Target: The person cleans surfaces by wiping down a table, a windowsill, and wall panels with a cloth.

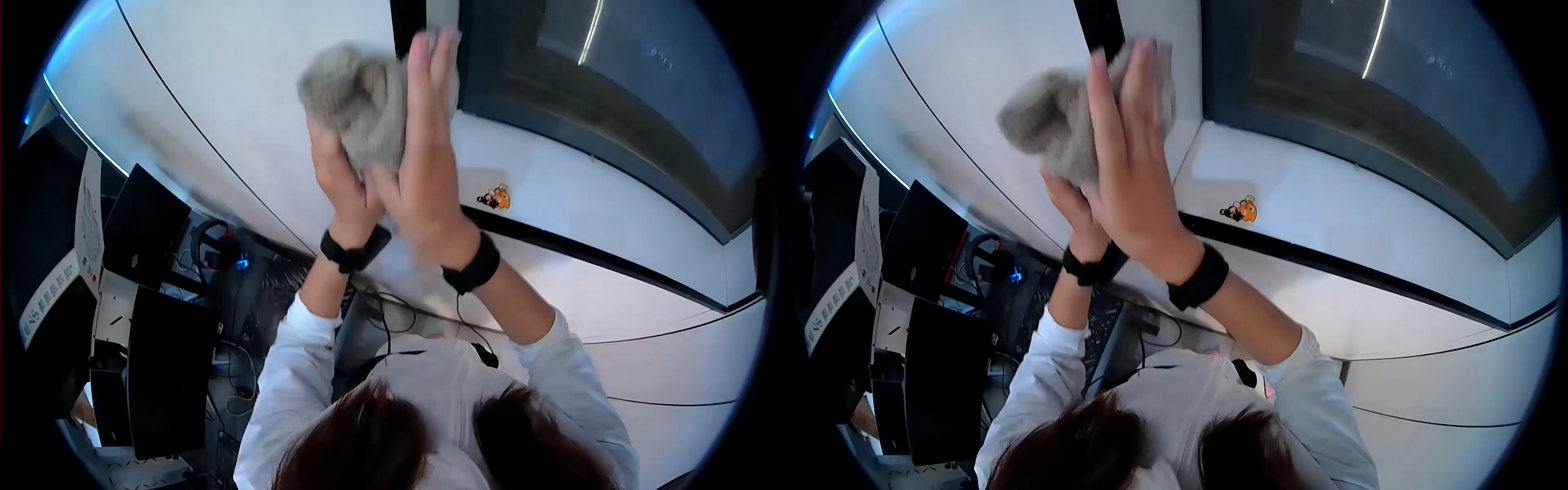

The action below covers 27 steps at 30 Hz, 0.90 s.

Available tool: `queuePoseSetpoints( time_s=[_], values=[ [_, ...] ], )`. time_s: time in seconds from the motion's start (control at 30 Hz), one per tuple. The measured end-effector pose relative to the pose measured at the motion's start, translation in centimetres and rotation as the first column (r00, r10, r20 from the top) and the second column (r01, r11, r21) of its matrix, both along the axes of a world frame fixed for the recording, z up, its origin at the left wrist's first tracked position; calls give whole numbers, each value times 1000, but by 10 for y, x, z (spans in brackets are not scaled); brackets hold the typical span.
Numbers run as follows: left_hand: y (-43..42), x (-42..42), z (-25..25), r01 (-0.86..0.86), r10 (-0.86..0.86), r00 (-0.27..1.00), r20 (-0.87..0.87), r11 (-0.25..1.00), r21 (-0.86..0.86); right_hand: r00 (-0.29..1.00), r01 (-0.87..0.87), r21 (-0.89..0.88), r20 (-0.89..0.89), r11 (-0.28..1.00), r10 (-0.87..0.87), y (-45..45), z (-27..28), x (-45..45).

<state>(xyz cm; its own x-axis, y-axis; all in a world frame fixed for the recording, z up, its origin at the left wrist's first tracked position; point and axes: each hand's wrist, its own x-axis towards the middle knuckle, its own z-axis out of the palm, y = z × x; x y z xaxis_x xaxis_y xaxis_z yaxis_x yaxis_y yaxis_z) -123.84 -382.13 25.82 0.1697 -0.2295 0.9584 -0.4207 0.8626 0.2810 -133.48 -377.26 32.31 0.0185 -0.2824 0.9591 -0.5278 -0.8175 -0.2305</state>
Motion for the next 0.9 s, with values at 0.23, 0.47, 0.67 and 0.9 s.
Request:
queuePoseSetpoints(
  time_s=[0.23, 0.47, 0.67, 0.9],
  values=[
    [-10, -7, 10, -8, 6, 1000, -20, 996, -87, 989, -128, 14, 76, 992, 127, 0, 15, -5],
    [15, -17, -65, 397, -266, 896, -355, 839, 373, 991, -66, 245, 129, 967, 35, 13, -68, -5],
    [45, -38, -106, 515, -289, 845, -451, 668, 537, 993, 96, 419, 16, 903, -113, 37, -102, -8],
    [71, -61, -120, 548, -343, 836, -428, 549, 631, 951, 293, 398, -219, 869, -220, 53, -122, -35]
  ],
)
